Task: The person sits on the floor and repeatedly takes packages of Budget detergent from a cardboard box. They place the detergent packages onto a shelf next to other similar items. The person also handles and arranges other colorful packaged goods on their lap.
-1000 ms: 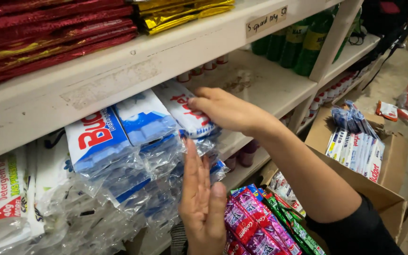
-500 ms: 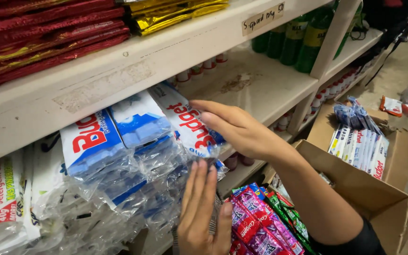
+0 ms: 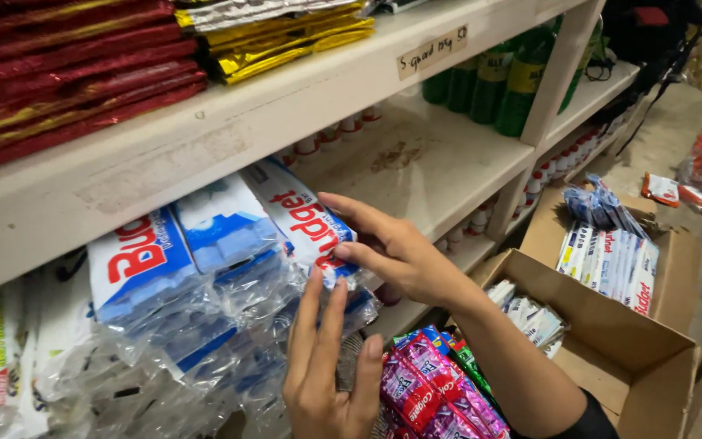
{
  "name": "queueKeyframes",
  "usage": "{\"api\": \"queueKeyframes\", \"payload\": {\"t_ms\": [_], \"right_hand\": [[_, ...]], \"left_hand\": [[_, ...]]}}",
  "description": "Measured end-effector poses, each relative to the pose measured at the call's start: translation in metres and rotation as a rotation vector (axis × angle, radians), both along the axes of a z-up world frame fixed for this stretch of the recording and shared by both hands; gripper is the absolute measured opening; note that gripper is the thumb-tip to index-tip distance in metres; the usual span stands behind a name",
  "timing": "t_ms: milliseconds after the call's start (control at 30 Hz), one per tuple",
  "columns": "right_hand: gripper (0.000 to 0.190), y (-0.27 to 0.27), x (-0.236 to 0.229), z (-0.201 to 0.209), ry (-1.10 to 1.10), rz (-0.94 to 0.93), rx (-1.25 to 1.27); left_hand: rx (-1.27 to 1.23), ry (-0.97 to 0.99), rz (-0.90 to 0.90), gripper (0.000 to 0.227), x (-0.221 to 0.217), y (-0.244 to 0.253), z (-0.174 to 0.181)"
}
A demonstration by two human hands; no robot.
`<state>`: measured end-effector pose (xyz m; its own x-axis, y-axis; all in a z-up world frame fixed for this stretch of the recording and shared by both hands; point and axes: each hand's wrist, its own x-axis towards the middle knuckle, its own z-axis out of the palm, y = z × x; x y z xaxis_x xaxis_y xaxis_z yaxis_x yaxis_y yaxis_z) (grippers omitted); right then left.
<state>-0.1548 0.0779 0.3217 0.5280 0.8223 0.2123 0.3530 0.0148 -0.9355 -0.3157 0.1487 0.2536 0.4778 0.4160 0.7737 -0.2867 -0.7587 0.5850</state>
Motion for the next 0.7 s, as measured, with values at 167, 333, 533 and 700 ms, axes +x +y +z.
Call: {"api": "queueKeyframes", "payload": {"t_ms": [167,333,533,700], "right_hand": [[0.062,0.010,0.006,-0.035,-0.170,-0.036,0.125],[0.067,0.009,0.001,-0.047,-0.073,0.041,0.258],[0.084,0.005,0.015,-0.077,0.079,0.136,0.445],[0.086,-0.003,0.021,-0.089,0.204,0.224,0.454]], "left_hand": [[0.050,0.052,0.052,0.054,0.010,-0.001,-0.003],[-0.010,-0.009,0.046,0.050,0.013,-0.002,-0.019],[-0.014,-0.219,-0.170,0.028,0.010,0.020,-0.127],[0.304,-0.234,-0.539,0.023,0.024,-0.001,-0.136]]}}
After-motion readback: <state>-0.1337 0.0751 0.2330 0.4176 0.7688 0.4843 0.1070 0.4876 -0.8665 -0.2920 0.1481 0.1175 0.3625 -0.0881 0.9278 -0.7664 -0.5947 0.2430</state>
